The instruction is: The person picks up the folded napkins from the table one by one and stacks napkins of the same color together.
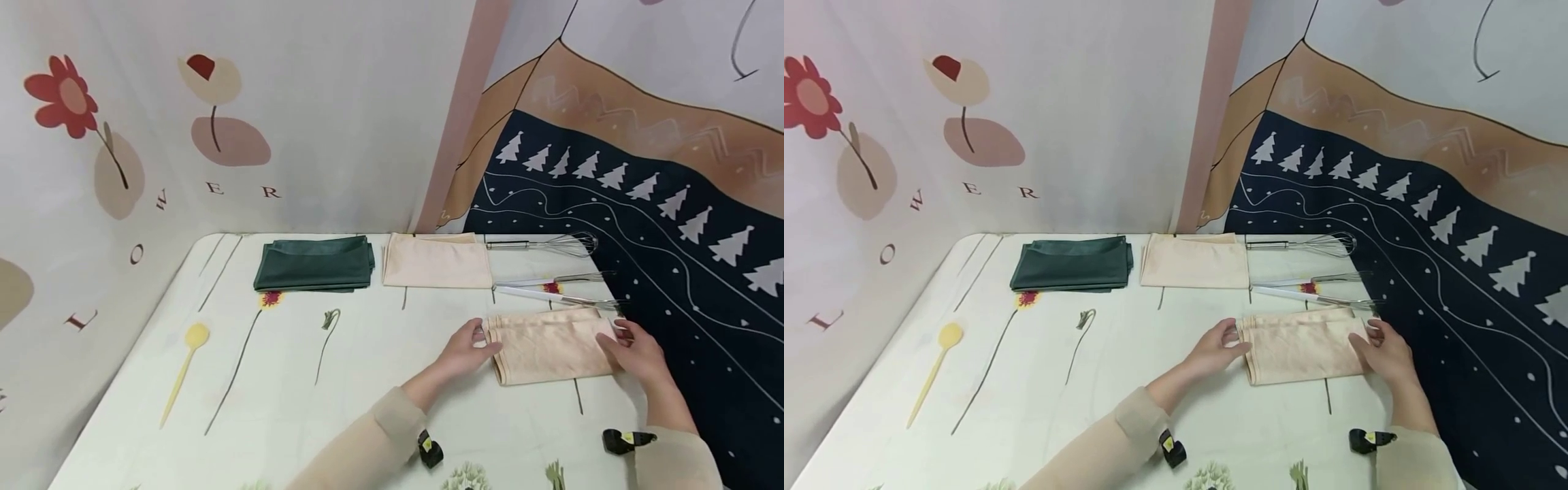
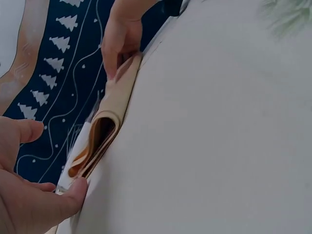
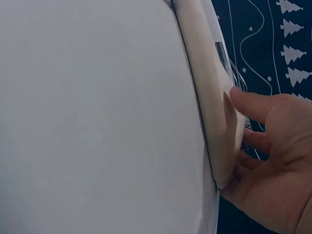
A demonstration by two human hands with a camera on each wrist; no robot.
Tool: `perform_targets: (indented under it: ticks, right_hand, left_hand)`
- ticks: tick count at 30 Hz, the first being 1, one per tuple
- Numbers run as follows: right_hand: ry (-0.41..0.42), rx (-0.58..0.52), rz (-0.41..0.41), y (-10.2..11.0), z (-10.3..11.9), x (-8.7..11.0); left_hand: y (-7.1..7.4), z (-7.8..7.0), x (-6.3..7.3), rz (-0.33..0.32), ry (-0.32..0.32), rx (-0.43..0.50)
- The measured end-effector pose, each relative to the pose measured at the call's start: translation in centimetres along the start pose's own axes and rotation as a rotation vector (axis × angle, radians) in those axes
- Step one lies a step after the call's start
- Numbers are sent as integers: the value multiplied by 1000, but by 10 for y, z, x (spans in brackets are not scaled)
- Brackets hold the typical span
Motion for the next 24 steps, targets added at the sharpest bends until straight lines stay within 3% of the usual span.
perform_targets:
  ticks: [8,10,13,17,21,24]
  right_hand:
    - [69,92,52,-2,-1,-10]
    - [83,104,68,-3,-1,-11]
    - [82,97,95,-5,-2,-12]
    - [76,68,115,-6,-3,-11]
    - [106,28,120,-9,-1,-8]
    - [120,-4,125,-10,-1,-7]
  left_hand:
    - [-16,2,-8,-39,73,326]
    - [-19,2,-9,-41,80,328]
    - [-24,3,-9,-12,98,244]
    - [-24,0,-9,-21,64,161]
    - [-16,-1,-8,-120,11,212]
    - [-14,1,-9,-155,-2,304]
Point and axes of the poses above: each hand's wrist, its own x-axis away from the middle knuckle, its own y-axis out of the back of the hand, z = x × y, the point moved 10 cm from there along -x, towards the middle knuckle, and after that the axes turned 1 degree about z, right-handed, at the moved point
